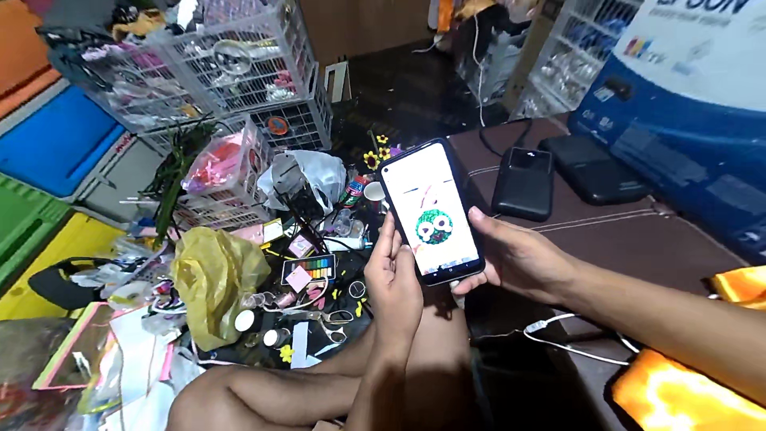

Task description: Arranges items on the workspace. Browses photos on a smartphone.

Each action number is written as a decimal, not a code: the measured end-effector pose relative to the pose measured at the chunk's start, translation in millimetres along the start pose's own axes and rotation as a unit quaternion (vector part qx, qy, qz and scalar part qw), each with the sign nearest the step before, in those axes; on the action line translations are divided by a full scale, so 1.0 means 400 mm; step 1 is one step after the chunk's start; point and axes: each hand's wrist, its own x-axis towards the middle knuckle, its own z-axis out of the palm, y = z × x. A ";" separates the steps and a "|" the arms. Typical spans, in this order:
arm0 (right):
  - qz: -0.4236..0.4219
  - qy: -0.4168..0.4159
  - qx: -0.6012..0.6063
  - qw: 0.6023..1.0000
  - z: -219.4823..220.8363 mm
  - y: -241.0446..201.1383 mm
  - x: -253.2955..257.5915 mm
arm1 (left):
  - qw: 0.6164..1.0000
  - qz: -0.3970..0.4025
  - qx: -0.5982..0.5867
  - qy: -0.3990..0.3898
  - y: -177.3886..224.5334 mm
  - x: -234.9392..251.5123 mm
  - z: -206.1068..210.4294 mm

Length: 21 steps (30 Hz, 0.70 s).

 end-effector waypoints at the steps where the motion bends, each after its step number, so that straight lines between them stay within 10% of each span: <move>1: 0.001 0.001 0.000 1.000 0.000 0.002 0.000 | 1.000 -0.003 -0.002 -0.001 -0.001 -0.001 -0.001; 21: -0.013 0.008 0.015 1.000 -0.007 0.010 -0.006 | 0.998 -0.045 0.046 -0.024 -0.023 -0.017 0.017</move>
